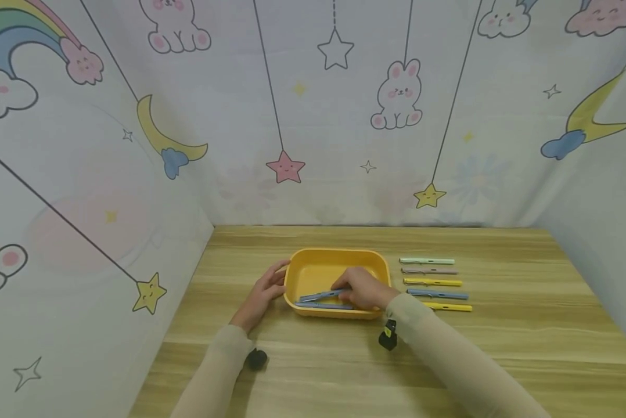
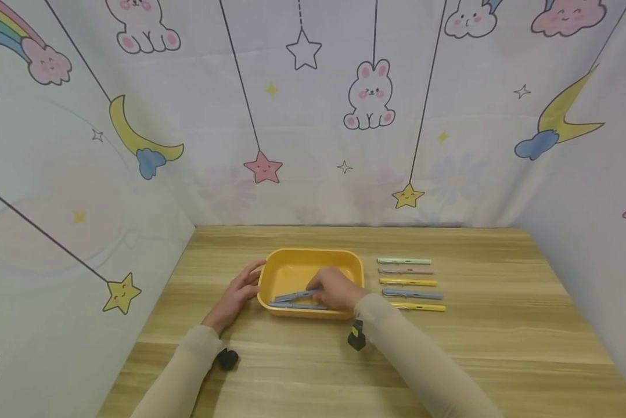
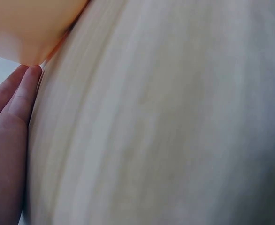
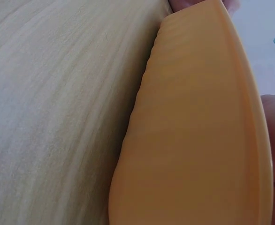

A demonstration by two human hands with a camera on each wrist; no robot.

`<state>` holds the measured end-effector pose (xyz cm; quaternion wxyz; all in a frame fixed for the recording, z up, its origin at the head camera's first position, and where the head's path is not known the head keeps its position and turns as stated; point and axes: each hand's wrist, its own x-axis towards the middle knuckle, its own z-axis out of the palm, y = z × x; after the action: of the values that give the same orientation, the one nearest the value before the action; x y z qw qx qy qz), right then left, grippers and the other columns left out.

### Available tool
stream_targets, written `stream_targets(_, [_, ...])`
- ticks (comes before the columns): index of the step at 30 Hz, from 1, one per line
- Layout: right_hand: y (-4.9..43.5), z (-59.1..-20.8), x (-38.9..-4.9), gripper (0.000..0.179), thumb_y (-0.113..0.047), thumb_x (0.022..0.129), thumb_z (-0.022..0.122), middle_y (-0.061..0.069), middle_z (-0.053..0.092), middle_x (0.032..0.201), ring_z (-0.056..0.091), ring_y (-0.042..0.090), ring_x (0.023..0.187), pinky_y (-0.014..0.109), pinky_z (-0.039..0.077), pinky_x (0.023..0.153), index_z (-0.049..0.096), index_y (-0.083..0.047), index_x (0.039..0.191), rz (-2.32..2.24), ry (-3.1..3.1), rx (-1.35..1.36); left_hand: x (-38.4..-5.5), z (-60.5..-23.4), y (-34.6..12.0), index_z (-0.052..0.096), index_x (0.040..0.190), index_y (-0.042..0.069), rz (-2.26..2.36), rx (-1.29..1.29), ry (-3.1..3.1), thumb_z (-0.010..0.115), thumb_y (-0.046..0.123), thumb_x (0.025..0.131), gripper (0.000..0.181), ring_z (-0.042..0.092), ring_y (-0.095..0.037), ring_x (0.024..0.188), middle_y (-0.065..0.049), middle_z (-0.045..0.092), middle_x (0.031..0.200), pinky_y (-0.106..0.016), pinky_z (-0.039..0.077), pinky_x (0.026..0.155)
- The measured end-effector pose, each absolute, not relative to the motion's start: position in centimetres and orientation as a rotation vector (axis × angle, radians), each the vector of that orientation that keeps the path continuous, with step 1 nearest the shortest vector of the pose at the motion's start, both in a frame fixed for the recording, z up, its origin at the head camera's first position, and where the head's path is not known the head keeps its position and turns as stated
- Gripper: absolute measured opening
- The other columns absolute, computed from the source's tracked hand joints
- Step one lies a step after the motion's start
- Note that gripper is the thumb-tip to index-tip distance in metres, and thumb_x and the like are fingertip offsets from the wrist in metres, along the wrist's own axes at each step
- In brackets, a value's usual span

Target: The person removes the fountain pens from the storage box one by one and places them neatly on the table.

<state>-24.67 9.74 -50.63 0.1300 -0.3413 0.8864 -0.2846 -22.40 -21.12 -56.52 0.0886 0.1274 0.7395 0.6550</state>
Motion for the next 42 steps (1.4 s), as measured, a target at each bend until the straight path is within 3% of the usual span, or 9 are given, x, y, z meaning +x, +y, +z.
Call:
stream_targets(10, [10.3, -50.3, -24.2, 0.020, -0.004, 0.096, 0.074, 0.009, 0.080, 0.112, 0.075, 0.027, 0.105, 0.043, 0.060, 0.089, 0.081, -0.004, 0.115, -0.972, 2.676, -0.920, -22.5, -56.6, -21.2, 0.040, 0.162, 0.025, 1.938, 0.377, 2.206, 0.056, 0.012, 0.104, 0.062, 0.046, -0.036, 0.148, -0.017, 0.045, 0.162, -0.039, 0.042, 0.113])
stream_targets(21, [11.1, -49.8, -23.9, 0.022, -0.007, 0.095, 0.076, 0.005, 0.080, 0.111, 0.075, 0.018, 0.096, 0.035, 0.062, 0.081, 0.081, -0.006, 0.117, -1.133, 2.744, -0.804, -22.4, -56.7, -21.2, 0.040, 0.162, 0.025, 1.948, 0.372, 2.199, 0.056, 0.010, 0.104, 0.062, 0.049, -0.035, 0.145, -0.017, 0.046, 0.162, -0.032, 0.046, 0.108])
stream_targets(28, [12.2, -49.4, -23.2, 0.025, -0.011, 0.092, 0.080, 0.004, 0.080, 0.111, 0.075, 0.019, 0.093, 0.037, 0.061, 0.078, 0.082, -0.008, 0.117, -1.185, 2.817, -0.836, -22.5, -56.7, -21.0, 0.043, 0.159, 0.030, 1.935, 0.344, 2.220, 0.056, 0.011, 0.104, 0.060, 0.047, -0.030, 0.147, -0.012, 0.049, 0.161, -0.041, 0.044, 0.112])
stream_targets(37, [13.9, -48.9, -22.4, 0.024, -0.010, 0.090, 0.082, 0.007, 0.081, 0.107, 0.074, 0.021, 0.089, 0.029, 0.056, 0.069, 0.082, -0.007, 0.113, -1.311, 2.837, -0.811, -22.5, -56.8, -21.2, 0.043, 0.159, 0.031, 1.941, 0.350, 2.205, 0.056, 0.012, 0.104, 0.060, 0.047, -0.029, 0.148, -0.011, 0.048, 0.161, -0.053, 0.038, 0.117])
stream_targets(42, [15.5, -48.7, -22.2, 0.024, -0.012, 0.091, 0.082, 0.003, 0.080, 0.108, 0.074, 0.023, 0.096, 0.033, 0.058, 0.076, 0.083, -0.009, 0.114, -1.395, 2.818, -0.714, -22.5, -56.7, -21.1, 0.044, 0.159, 0.030, 1.952, 0.350, 2.192, 0.056, 0.012, 0.104, 0.060, 0.045, -0.030, 0.149, -0.012, 0.047, 0.162, -0.055, 0.036, 0.118])
